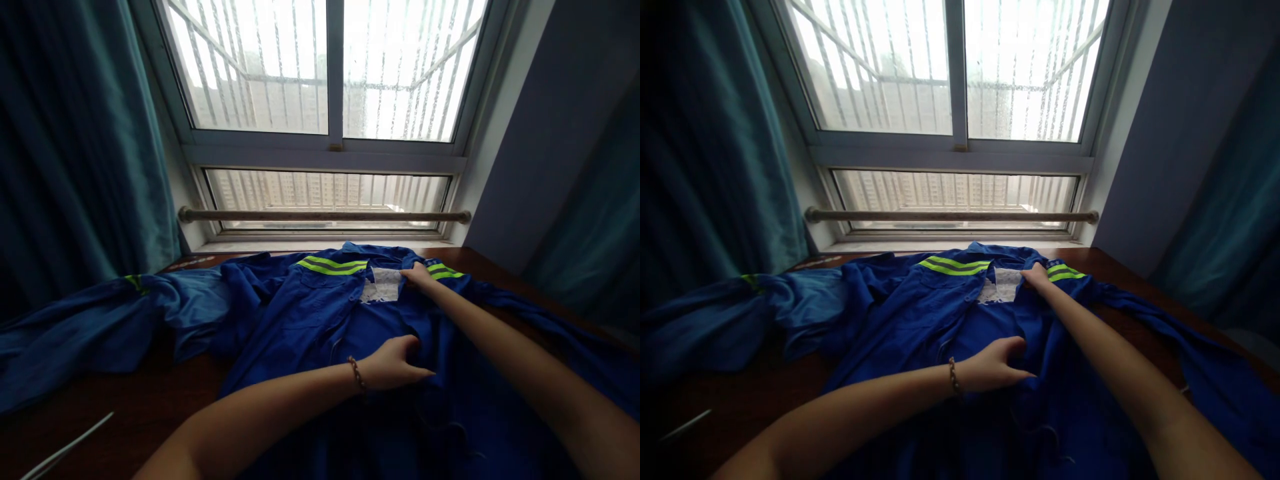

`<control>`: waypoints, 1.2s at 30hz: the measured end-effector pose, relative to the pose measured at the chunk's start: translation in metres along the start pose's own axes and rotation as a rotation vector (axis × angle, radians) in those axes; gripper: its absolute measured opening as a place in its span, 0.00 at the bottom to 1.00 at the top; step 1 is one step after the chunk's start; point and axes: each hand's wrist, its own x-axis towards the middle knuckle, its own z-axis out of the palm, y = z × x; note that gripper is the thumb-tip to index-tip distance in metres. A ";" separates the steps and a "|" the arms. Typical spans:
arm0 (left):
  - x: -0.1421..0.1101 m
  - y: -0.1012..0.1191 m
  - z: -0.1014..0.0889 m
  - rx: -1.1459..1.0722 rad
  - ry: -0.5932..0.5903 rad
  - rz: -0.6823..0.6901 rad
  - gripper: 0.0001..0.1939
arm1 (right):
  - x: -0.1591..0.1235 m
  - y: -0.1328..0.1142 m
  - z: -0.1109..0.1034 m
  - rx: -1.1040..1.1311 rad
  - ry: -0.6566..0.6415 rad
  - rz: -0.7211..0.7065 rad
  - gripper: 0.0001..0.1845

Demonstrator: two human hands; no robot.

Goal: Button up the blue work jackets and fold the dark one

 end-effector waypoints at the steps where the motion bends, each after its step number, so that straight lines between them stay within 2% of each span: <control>1: -0.001 0.005 0.000 -0.066 -0.041 -0.089 0.16 | 0.003 -0.007 0.010 -0.022 0.049 -0.039 0.17; 3: -0.004 0.014 -0.001 -0.117 -0.212 -0.216 0.09 | 0.011 -0.022 0.026 -0.067 0.119 -0.125 0.20; 6: -0.008 0.026 -0.009 -0.063 -0.604 -0.216 0.10 | 0.021 -0.039 0.052 -0.088 0.100 -0.255 0.25; 9: -0.008 0.035 -0.025 -0.024 -0.944 -0.210 0.08 | 0.024 -0.036 0.076 -0.087 0.064 -0.297 0.25; 10: -0.007 0.036 -0.033 -0.041 -1.029 -0.223 0.08 | 0.024 -0.032 0.082 -0.080 0.071 -0.293 0.24; 11: -0.008 0.036 -0.043 -0.054 -1.059 -0.226 0.09 | 0.024 -0.027 0.087 -0.067 0.090 -0.286 0.23; 12: -0.008 0.035 -0.054 -0.041 -1.013 -0.216 0.11 | 0.024 -0.021 0.089 -0.049 0.114 -0.277 0.23; 13: -0.009 0.032 -0.066 0.018 -0.882 -0.200 0.14 | 0.025 -0.015 0.090 -0.027 0.140 -0.264 0.22; 14: -0.009 0.027 -0.079 0.132 -0.663 -0.185 0.15 | 0.027 -0.010 0.090 0.000 0.164 -0.250 0.22; 16: -0.010 0.012 -0.101 0.505 -0.130 -0.219 0.19 | 0.033 -0.001 0.087 0.057 0.199 -0.212 0.22; 17: -0.010 0.003 -0.109 0.688 0.051 -0.266 0.21 | 0.036 0.002 0.085 0.084 0.210 -0.192 0.22; 18: -0.009 -0.007 -0.115 0.828 0.123 -0.311 0.22 | 0.040 0.004 0.084 0.107 0.219 -0.171 0.23; 19: -0.008 -0.016 -0.118 0.918 0.100 -0.341 0.22 | 0.043 0.006 0.083 0.126 0.226 -0.152 0.22; 22: -0.001 -0.033 -0.119 0.895 -0.213 -0.296 0.14 | 0.052 0.006 0.085 0.145 0.244 -0.101 0.21; 25: 0.005 -0.035 -0.112 0.641 -0.442 -0.292 0.07 | 0.061 0.002 0.089 0.121 0.252 -0.071 0.19; 28: 0.002 -0.032 -0.100 0.348 -0.610 -0.374 0.10 | 0.068 -0.005 0.092 0.100 0.254 -0.053 0.19; 32: -0.013 -0.033 -0.082 -0.053 -0.664 -0.397 0.13 | 0.065 -0.015 0.092 0.095 0.252 -0.082 0.19; 34: -0.020 -0.031 -0.083 -0.223 -0.648 -0.435 0.13 | 0.054 -0.020 0.089 0.098 0.236 -0.132 0.19; 36: -0.018 -0.027 -0.092 -0.294 -0.662 -0.493 0.12 | 0.036 -0.024 0.086 0.095 0.225 -0.187 0.20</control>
